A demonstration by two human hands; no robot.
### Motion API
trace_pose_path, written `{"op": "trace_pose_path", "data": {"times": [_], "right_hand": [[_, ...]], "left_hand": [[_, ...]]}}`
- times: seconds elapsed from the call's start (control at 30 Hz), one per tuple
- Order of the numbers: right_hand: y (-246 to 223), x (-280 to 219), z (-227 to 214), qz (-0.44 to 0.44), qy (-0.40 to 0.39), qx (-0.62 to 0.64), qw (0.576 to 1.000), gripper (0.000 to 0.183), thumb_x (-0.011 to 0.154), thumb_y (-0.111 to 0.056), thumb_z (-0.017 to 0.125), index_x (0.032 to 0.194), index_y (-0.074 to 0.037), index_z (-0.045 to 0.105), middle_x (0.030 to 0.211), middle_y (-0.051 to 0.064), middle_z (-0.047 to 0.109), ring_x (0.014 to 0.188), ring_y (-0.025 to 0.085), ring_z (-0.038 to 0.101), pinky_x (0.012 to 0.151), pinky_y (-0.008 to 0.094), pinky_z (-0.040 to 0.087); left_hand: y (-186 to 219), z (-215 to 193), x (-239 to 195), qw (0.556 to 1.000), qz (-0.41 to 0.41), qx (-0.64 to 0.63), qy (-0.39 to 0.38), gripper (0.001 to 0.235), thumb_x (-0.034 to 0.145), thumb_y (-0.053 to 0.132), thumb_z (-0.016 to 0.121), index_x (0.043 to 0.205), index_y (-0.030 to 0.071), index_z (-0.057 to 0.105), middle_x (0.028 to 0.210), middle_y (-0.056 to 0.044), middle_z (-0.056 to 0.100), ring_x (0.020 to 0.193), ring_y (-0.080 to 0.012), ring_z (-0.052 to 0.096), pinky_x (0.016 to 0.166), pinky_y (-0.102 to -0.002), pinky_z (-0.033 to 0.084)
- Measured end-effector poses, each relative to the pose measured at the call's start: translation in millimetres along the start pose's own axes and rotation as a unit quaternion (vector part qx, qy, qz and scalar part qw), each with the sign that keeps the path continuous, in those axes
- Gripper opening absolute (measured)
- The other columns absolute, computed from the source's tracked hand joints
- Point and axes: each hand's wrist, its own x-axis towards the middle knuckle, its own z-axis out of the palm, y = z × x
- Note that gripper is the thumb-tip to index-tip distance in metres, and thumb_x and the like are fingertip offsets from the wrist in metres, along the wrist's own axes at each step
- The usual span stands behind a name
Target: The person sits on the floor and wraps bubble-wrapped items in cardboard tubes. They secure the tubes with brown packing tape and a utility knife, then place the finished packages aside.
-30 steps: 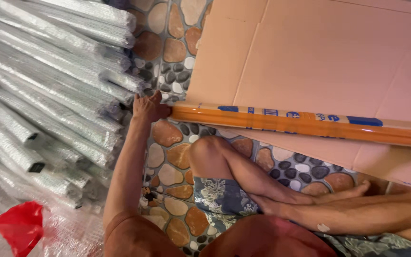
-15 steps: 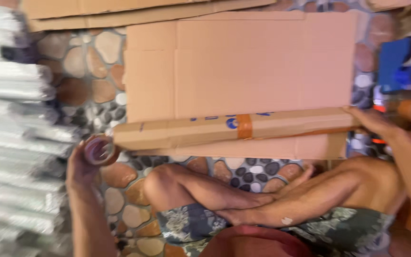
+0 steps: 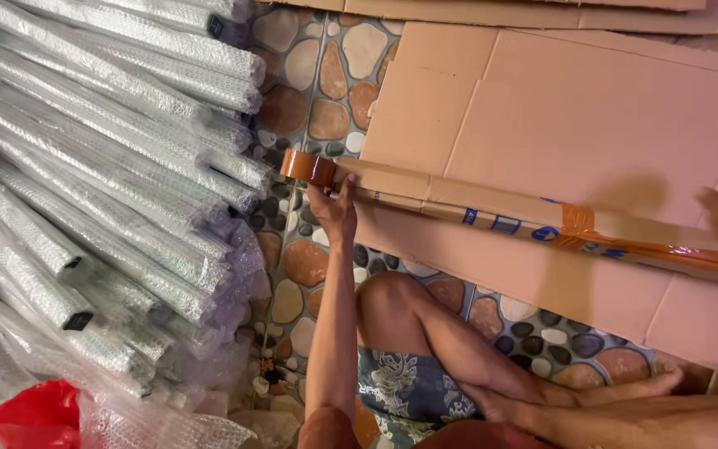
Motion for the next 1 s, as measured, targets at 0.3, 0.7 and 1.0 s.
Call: {"op": "trace_pose_path", "data": {"times": [0.3,0.7,1.0], "right_hand": [[-579,-10,221,-0.267,-0.34,0.074,0.899,0.099,0.094,-0.087,0.045,0.14,-0.002,0.062,0.131,0.023,0.068,0.13,0.04,0.064,0.113,0.059,0.04],[-579,-6,245,-0.24,-0.353,0.046,0.903,0.054,0.078,-0.068,0.067,0.066,-0.016,0.067,0.065,0.012,0.068,0.082,0.039,0.076,0.073,0.05,0.056],[-442,-6,198,-0.257,-0.239,0.086,0.933,0.04,0.085,-0.048,0.076,0.073,-0.014,0.06,0.061,0.015,0.062,0.07,0.041,0.071,0.06,0.047,0.052]], "left_hand": [[-5,-2,-11,0.994,0.085,0.07,0.017,0.054,0.098,0.026,0.081,0.14,0.005,0.055,0.12,-0.013,0.051,0.112,-0.0402,0.054,0.093,-0.048,0.061],[24,14,-16,0.971,-0.23,-0.032,0.052,0.059,0.083,0.029,0.086,0.135,0.031,0.058,0.12,-0.009,0.068,0.11,-0.0345,0.071,0.096,-0.041,0.057],[-25,21,-7,0.992,-0.101,-0.067,-0.032,0.053,0.089,0.01,0.084,0.139,0.02,0.072,0.112,-0.023,0.061,0.083,-0.0379,0.073,0.074,-0.038,0.064]]}}
